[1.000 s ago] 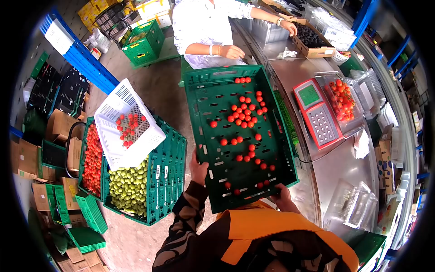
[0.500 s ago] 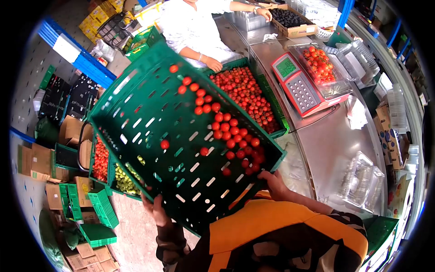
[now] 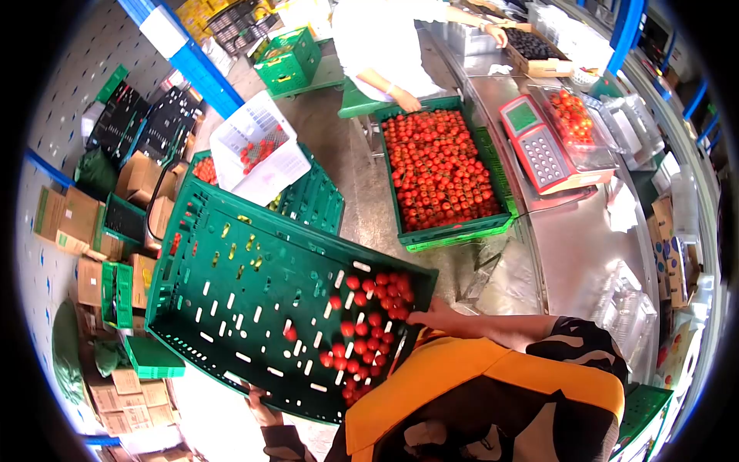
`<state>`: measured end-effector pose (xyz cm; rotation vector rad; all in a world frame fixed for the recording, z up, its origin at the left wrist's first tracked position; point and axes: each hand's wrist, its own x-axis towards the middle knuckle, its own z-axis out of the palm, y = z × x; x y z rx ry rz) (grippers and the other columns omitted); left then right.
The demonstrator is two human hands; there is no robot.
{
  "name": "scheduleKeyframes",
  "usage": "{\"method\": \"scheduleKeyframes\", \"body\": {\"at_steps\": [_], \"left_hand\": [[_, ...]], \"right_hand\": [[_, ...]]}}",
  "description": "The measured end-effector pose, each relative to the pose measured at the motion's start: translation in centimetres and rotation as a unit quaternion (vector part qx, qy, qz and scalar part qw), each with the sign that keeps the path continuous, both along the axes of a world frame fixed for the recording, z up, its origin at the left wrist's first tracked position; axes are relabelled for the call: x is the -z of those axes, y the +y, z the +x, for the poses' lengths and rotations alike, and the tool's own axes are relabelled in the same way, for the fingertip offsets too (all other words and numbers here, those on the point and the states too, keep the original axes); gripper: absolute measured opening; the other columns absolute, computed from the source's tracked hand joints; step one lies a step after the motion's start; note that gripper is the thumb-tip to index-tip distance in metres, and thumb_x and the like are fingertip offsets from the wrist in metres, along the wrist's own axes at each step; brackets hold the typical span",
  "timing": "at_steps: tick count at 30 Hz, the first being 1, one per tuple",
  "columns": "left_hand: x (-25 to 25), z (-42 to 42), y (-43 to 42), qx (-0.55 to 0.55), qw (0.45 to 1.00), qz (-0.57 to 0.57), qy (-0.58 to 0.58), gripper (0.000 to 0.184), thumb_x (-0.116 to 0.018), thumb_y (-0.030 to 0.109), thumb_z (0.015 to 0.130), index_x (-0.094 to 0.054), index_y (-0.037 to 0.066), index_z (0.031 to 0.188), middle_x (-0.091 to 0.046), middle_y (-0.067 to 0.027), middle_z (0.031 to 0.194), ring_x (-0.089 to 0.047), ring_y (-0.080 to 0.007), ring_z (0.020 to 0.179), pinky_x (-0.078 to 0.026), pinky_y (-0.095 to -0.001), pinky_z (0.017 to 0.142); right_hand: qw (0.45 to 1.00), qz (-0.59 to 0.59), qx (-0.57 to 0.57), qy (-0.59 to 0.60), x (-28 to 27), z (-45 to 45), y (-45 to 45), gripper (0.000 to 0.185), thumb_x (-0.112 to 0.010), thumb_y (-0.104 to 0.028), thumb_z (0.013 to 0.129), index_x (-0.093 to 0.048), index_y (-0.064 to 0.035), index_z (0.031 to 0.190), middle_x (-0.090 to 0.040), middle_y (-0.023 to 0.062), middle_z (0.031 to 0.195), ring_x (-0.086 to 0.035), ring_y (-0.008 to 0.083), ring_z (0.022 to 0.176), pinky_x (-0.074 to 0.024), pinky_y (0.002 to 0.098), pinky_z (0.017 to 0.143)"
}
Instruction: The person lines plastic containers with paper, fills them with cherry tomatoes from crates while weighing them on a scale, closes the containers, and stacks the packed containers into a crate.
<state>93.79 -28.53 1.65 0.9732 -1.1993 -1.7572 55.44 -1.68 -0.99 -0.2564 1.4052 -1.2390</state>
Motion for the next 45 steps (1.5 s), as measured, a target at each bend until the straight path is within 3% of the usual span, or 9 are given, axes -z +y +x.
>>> {"method": "scheduleKeyframes", "body": {"at_steps": [6,8,10,12,15,21,25,37,45], "left_hand": [[-0.3,7.1,1.3,-0.032,0.997,0.027,-0.067,0.064,-0.066,0.021,0.079,-0.045,0.012,0.138,-0.053,0.0090,0.088,-0.049,-0.0023,0.073,-0.036,-0.0183,0.060],[0.4,8.8,0.8,-0.014,0.997,0.055,-0.056,0.062,-0.062,0.014,0.077,-0.045,0.012,0.137,-0.053,0.0079,0.087,-0.048,-0.0036,0.070,-0.037,-0.0193,0.059],[-0.2,9.1,1.3,-0.031,0.993,0.084,-0.083,0.061,-0.058,0.010,0.075,-0.046,0.011,0.135,-0.052,0.0072,0.084,-0.048,-0.0046,0.069,-0.038,-0.0196,0.058],[-1.1,7.8,1.5,-0.069,0.988,0.096,-0.104,0.059,-0.055,0.007,0.073,-0.047,0.011,0.132,-0.051,0.0063,0.083,-0.048,-0.0055,0.068,-0.038,-0.0199,0.058],[-0.7,7.5,1.0,-0.033,0.986,0.105,-0.123,0.058,-0.054,0.005,0.072,-0.048,0.010,0.130,-0.051,0.0055,0.082,-0.049,-0.0067,0.067,-0.039,-0.0207,0.057],[-0.1,5.2,2.4,-0.018,0.979,0.117,-0.167,0.034,-0.054,0.007,0.071,-0.052,0.014,0.105,-0.047,0.0059,0.080,-0.050,-0.0074,0.067,-0.041,-0.0225,0.056],[1.5,3.9,3.4,-0.046,0.973,0.131,-0.186,0.039,-0.053,0.007,0.071,-0.053,0.012,0.110,-0.050,0.0056,0.080,-0.051,-0.0082,0.067,-0.041,-0.0229,0.056],[4.5,3.8,2.7,-0.042,0.974,0.135,-0.176,0.057,-0.059,0.011,0.070,-0.050,0.006,0.126,-0.053,0.0028,0.086,-0.054,-0.0097,0.070,-0.046,-0.0219,0.056],[6.5,5.4,-0.1,0.017,0.980,0.138,-0.145,0.053,-0.054,0.005,0.076,-0.050,0.011,0.128,-0.045,0.0047,0.081,-0.047,-0.0088,0.062,-0.045,-0.0248,0.055]], "right_hand": [[0.947,0.032,-0.313,-0.063,7.5,-2.3,1.1,0.066,-0.072,-0.044,0.085,-0.051,-0.0075,0.135,-0.065,0.0092,0.120,-0.067,0.0202,0.101,-0.0558,0.0335,0.082],[0.947,-0.030,-0.246,0.205,14.6,-8.0,3.1,0.049,-0.073,-0.045,0.083,-0.065,-0.0126,0.119,-0.067,0.0078,0.116,-0.067,0.0208,0.093,-0.0560,0.0348,0.083],[0.907,0.247,-0.003,0.342,16.2,-12.7,1.4,0.027,-0.070,-0.025,0.083,-0.066,-0.0131,0.107,-0.065,0.0067,0.113,-0.062,0.0227,0.102,-0.0525,0.0423,0.084],[0.712,0.249,0.062,0.654,16.0,-15.7,0.4,0.034,-0.067,-0.017,0.081,-0.060,-0.0143,0.114,-0.057,0.0087,0.121,-0.052,0.0242,0.117,-0.0468,0.0427,0.091],[0.645,0.381,-0.154,0.645,17.9,-21.1,-2.8,0.050,-0.069,-0.017,0.077,-0.052,-0.0083,0.123,-0.052,0.0096,0.125,-0.047,0.0272,0.122,-0.0404,0.0411,0.098],[0.690,0.392,-0.378,0.476,20.3,-26.7,-4.0,0.067,-0.061,-0.054,0.083,-0.055,-0.0044,0.128,-0.062,0.0108,0.117,-0.061,0.0321,0.105,-0.0514,0.0485,0.087],[0.657,0.342,-0.384,0.551,18.0,-25.7,-3.4,0.049,-0.052,-0.056,0.089,-0.071,-0.0111,0.096,-0.066,0.0089,0.089,-0.064,0.0274,0.087,-0.0524,0.0434,0.073],[0.701,0.238,-0.312,0.596,14.5,-21.3,-1.0,0.049,-0.065,-0.052,0.072,-0.074,-0.0154,0.103,-0.071,0.0116,0.095,-0.067,0.0332,0.091,-0.0537,0.0453,0.083],[0.702,0.229,-0.234,0.632,-6.3,-18.7,-3.7,0.042,-0.066,-0.046,0.069,-0.073,-0.0069,0.081,-0.067,0.0175,0.077,-0.067,0.0343,0.076,-0.0539,0.0464,0.071]]}}
